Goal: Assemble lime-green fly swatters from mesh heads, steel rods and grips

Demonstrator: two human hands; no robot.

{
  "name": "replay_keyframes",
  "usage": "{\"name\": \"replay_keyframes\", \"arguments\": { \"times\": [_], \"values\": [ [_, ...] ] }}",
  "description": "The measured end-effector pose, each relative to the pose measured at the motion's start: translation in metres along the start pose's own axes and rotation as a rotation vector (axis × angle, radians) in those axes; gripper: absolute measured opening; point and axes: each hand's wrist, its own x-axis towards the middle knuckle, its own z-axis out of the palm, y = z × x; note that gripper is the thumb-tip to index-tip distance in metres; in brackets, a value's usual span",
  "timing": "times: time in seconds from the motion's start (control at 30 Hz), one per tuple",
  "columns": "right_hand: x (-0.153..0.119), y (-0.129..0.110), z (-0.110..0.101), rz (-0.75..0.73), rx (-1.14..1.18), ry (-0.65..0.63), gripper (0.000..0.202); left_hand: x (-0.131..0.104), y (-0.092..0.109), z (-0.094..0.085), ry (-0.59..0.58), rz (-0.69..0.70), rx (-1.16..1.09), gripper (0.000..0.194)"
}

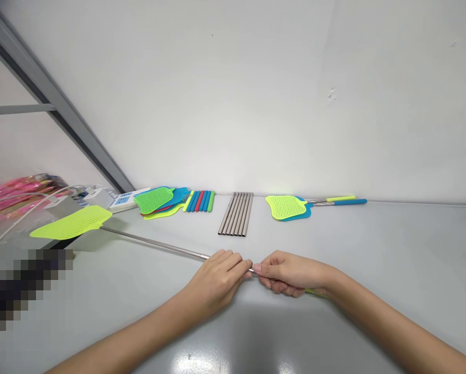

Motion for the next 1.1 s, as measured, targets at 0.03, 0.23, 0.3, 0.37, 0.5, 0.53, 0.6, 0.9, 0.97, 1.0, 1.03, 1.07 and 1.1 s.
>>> {"name": "replay_keyframes", "arguments": {
  "times": [0.03,0.23,0.3,0.37,0.5,0.53,0.6,0.9,0.97,1.0,1.03,1.07,1.1],
  "values": [
    [-0.0003,-0.0001,0.0000,-0.004,0.003,-0.003,0.040,0.0001,-0.0005,-0.0005,-0.001,-0.001,-0.014,0.021],
    [-0.0021,-0.0002,-0.0012,0.014,0.011,-0.012,0.042,0.0009,-0.0022,-0.0013,0.021,0.007,-0.045,0.025],
    [-0.0027,0.0002,-0.0016,0.026,0.010,-0.012,0.043,0.0009,-0.0026,-0.0005,0.030,0.011,-0.029,0.026],
    [-0.0030,0.0008,-0.0019,0.038,0.011,-0.004,0.045,0.0009,-0.0032,0.0002,0.028,0.014,-0.014,0.026],
    [-0.0032,0.0010,-0.0024,0.044,0.026,0.002,0.045,0.0015,-0.0045,0.0007,0.016,0.010,0.002,0.026],
    [-0.0030,0.0007,-0.0026,0.041,0.028,0.000,0.045,0.0017,-0.0048,0.0006,0.014,0.010,0.001,0.026],
    [-0.0025,0.0003,-0.0030,0.037,0.022,-0.007,0.044,0.0022,-0.0054,0.0002,0.011,0.011,-0.006,0.027],
    [-0.0013,0.0018,-0.0057,-0.012,0.012,-0.067,0.038,0.0034,-0.0072,-0.0003,0.017,0.015,-0.017,0.029],
    [-0.0014,0.0019,-0.0062,-0.009,0.020,-0.072,0.037,0.0038,-0.0076,-0.0002,0.022,0.018,-0.021,0.030],
    [-0.0014,0.0019,-0.0064,-0.004,0.024,-0.073,0.037,0.0039,-0.0078,-0.0002,0.025,0.020,-0.024,0.030],
    [-0.0013,0.0019,-0.0066,0.000,0.025,-0.074,0.037,0.0040,-0.0078,-0.0002,0.029,0.022,-0.028,0.030],
    [-0.0013,0.0020,-0.0068,0.004,0.025,-0.074,0.037,0.0041,-0.0078,-0.0003,0.031,0.023,-0.031,0.030],
    [-0.0013,0.0022,-0.0069,0.006,0.024,-0.074,0.037,0.0041,-0.0077,-0.0004,0.031,0.024,-0.034,0.030]
  ]
}}
